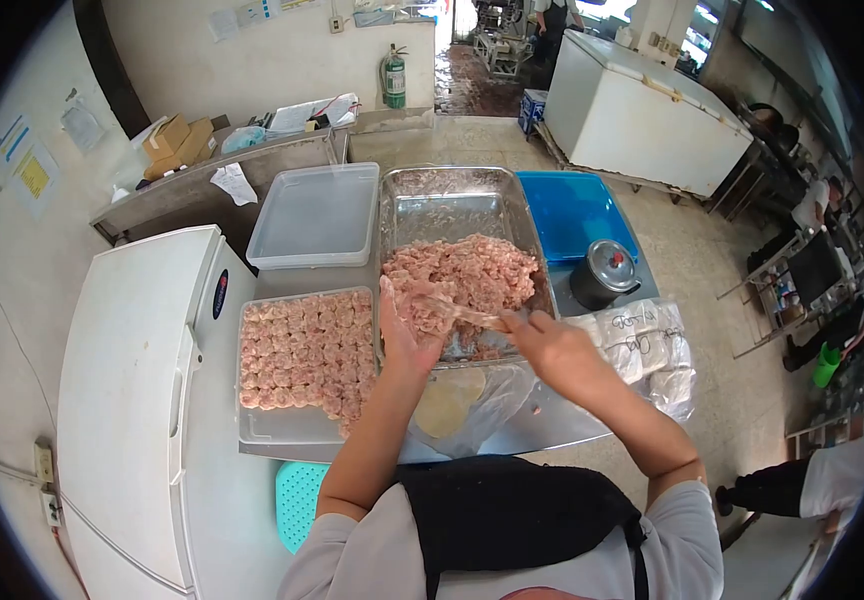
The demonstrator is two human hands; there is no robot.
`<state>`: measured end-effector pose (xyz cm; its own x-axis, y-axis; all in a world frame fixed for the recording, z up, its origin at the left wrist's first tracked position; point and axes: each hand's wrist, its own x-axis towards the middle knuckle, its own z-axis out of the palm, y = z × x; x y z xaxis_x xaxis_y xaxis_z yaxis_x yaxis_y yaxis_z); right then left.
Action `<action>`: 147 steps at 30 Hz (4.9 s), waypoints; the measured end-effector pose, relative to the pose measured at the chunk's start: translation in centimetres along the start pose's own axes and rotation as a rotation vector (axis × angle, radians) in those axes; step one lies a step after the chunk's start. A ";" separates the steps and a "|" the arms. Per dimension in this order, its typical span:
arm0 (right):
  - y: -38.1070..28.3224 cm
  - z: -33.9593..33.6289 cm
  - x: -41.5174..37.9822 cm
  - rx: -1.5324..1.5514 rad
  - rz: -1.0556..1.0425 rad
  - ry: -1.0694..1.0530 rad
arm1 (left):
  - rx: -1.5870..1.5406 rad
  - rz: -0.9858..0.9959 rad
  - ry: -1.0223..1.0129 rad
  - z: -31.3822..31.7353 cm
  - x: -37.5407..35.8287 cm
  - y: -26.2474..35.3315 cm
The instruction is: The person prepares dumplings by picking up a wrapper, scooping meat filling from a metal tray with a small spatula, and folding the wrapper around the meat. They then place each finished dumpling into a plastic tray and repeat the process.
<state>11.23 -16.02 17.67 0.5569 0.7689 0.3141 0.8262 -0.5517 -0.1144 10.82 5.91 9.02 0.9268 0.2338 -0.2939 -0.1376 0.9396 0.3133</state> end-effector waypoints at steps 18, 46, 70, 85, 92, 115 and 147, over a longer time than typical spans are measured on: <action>12.4 0.0 -2.2 0.810 0.063 -0.370 | 1.424 0.092 -0.555 3.8 -1.7 -1.6; 18.0 6.6 -0.6 0.726 -0.121 -0.256 | 1.938 0.528 -0.387 2.8 0.8 -3.0; 10.6 2.4 -1.9 0.752 -0.082 -0.253 | 1.859 0.591 -0.604 2.2 -3.2 0.4; -5.6 -1.2 1.3 0.362 -0.107 -0.162 | 1.591 0.436 -0.556 -2.3 -10.2 10.7; -7.6 1.4 1.2 0.688 0.020 -0.119 | 1.765 0.341 -0.402 -8.0 -13.1 17.3; -6.6 6.7 -6.5 0.860 0.544 -0.216 | 1.973 0.488 -0.050 -20.0 -13.3 15.1; 6.5 11.3 3.9 -0.079 -0.282 -0.387 | 1.423 0.498 0.114 -14.8 -10.6 -3.6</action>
<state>19.71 -12.93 7.50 0.3150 0.9476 -0.0532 0.9489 -0.3154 0.0009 -3.65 3.72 -2.40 0.8486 0.5260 0.0569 0.0848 -0.2414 0.9667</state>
